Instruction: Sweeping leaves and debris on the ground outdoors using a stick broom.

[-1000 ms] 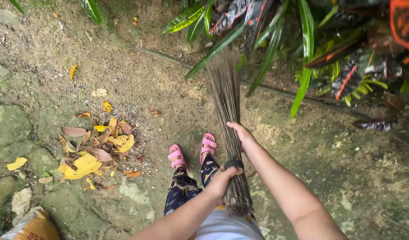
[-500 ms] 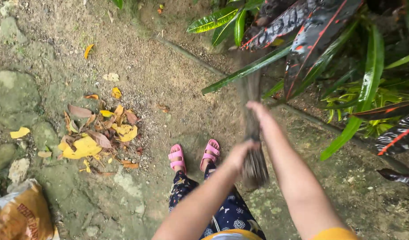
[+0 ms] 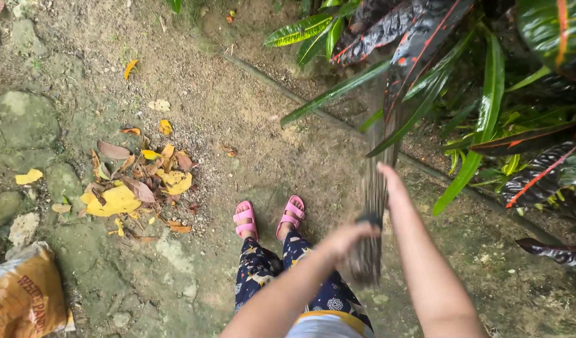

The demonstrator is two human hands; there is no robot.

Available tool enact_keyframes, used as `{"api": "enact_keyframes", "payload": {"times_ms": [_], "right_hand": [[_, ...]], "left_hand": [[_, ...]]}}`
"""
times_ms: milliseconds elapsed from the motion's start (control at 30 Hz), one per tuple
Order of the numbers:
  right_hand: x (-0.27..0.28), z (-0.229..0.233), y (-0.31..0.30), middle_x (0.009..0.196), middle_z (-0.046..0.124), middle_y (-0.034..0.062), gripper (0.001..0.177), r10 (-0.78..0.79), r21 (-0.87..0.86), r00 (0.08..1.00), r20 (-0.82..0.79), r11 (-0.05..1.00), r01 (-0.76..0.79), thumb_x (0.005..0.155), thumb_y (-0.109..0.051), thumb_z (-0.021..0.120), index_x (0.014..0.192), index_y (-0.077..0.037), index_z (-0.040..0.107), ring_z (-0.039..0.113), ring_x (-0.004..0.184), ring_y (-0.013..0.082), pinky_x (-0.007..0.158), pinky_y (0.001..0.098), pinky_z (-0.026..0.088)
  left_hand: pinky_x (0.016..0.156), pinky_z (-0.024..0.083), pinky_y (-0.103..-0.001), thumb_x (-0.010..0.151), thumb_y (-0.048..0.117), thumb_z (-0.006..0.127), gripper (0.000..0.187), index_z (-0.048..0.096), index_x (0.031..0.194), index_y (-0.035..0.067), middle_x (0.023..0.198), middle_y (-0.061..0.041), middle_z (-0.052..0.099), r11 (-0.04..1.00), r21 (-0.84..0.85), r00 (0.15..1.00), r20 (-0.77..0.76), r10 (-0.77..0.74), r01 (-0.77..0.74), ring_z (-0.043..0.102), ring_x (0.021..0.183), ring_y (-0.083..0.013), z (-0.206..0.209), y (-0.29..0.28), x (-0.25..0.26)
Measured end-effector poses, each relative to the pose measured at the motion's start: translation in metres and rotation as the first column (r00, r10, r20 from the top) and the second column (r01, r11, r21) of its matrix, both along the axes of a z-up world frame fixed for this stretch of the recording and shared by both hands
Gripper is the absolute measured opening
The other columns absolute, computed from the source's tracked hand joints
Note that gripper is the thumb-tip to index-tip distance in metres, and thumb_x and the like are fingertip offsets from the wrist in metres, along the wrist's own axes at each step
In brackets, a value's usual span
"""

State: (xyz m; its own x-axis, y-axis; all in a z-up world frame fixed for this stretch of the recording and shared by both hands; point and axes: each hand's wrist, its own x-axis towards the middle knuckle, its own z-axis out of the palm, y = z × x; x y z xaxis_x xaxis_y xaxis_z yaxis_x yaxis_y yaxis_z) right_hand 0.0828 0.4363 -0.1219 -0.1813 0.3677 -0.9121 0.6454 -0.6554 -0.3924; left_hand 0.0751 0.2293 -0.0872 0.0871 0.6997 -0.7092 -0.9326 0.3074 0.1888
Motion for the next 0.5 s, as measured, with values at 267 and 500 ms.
{"api": "enact_keyframes", "payload": {"times_ms": [267, 500], "right_hand": [[-0.038, -0.045, -0.05, 0.085, 0.073, 0.0146, 0.052, 0.298, -0.21, 0.948, -0.115, 0.925, -0.316, 0.092, -0.05, 0.054, 0.111, -0.003, 0.068, 0.07, 0.072, 0.0235, 0.066, 0.0384, 0.061], [-0.013, -0.117, -0.136, 0.084, 0.073, 0.015, 0.05, 0.091, -0.433, 0.963, -0.253, 0.88, -0.197, 0.092, -0.047, 0.064, 0.107, 0.0, 0.071, 0.071, 0.069, 0.0252, 0.065, 0.0397, 0.06]], "left_hand": [[0.075, 0.059, -0.038, 0.079, 0.017, 0.073, 0.056, 0.053, 0.128, 0.001, 0.1, -0.014, 0.067, 0.911, -0.173, 0.927, -0.098, 0.362, -0.374, 0.069, 0.081, -0.024, 0.029, -0.016, 0.027], [0.079, 0.058, -0.035, 0.086, 0.014, 0.072, 0.05, 0.054, 0.13, 0.0, 0.101, -0.011, 0.065, 0.873, -0.149, 0.882, -0.167, 0.441, -0.465, 0.066, 0.088, -0.0216, 0.021, -0.11, 0.048]]}}
